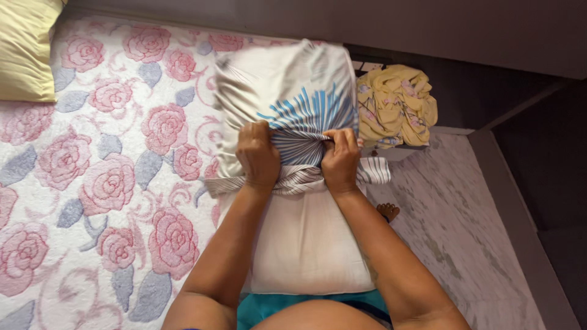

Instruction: The person lies on a bed and puts a patterned pillowcase onto a white pillow. They align the corners, pull the fabric over the pillow, and smooth out the surface to fit the case properly.

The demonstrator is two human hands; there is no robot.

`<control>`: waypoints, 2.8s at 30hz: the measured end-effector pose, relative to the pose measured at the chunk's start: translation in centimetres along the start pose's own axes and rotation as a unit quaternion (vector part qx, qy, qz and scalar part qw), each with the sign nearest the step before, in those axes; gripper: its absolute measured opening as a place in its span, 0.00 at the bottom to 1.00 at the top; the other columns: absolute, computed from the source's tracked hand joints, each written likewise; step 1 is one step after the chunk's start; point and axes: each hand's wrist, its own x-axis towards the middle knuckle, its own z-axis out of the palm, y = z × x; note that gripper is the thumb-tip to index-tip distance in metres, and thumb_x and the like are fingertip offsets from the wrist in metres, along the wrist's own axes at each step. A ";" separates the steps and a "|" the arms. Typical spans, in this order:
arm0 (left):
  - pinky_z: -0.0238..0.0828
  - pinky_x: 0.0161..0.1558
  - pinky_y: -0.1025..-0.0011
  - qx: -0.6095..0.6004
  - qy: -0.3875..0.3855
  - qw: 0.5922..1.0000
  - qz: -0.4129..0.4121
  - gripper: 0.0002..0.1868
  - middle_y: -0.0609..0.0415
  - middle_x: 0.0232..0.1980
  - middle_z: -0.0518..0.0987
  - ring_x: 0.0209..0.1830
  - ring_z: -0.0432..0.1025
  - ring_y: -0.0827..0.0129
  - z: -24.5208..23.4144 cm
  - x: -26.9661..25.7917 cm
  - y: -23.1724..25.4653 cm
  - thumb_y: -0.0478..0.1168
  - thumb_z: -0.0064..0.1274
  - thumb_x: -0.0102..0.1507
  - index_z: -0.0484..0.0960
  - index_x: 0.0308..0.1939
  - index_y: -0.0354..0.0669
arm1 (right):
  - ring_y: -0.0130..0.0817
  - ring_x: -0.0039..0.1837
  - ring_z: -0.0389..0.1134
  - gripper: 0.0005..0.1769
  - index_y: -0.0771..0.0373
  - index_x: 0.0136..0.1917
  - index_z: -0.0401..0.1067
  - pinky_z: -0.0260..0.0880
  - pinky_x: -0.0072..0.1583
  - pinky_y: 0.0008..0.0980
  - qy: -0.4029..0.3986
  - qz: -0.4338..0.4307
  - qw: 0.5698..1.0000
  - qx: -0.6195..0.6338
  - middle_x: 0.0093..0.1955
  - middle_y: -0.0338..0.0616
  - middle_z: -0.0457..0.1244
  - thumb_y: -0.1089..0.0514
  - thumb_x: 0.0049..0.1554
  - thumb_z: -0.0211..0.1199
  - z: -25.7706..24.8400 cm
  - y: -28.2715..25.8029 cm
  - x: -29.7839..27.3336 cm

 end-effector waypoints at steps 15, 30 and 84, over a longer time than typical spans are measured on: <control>0.36 0.73 0.36 0.095 -0.193 0.974 0.076 0.36 0.33 0.76 0.60 0.79 0.48 0.40 0.4 -4.0 -7.8 0.57 0.53 0.66 0.68 0.71 0.39 | 0.56 0.65 0.59 0.34 0.55 0.67 0.70 0.54 0.67 0.56 -0.216 -0.167 0.961 -0.043 0.63 0.58 0.60 0.49 0.48 0.71 6.0 -0.9 -2.2; 0.60 0.59 0.57 0.188 -0.121 0.971 0.086 0.06 0.52 0.43 0.78 0.51 0.73 0.60 -6.2 -5.0 -11.1 0.33 0.52 0.63 0.78 0.44 0.43 | 0.46 0.61 0.63 0.23 0.60 0.64 0.69 0.62 0.65 0.45 -0.190 -0.125 0.971 -0.078 0.59 0.47 0.61 0.67 0.55 0.63 6.1 0.6 -3.9; 0.17 0.72 0.31 0.133 -0.463 0.874 0.070 0.31 0.50 0.83 0.47 0.84 0.34 0.48 2.5 -1.9 -4.0 0.51 0.43 0.67 0.63 0.75 0.61 | 0.49 0.68 0.64 0.13 0.67 0.56 0.69 0.56 0.77 0.51 -0.159 -0.187 0.967 0.061 0.61 0.50 0.64 0.65 0.57 0.63 3.4 1.7 -5.8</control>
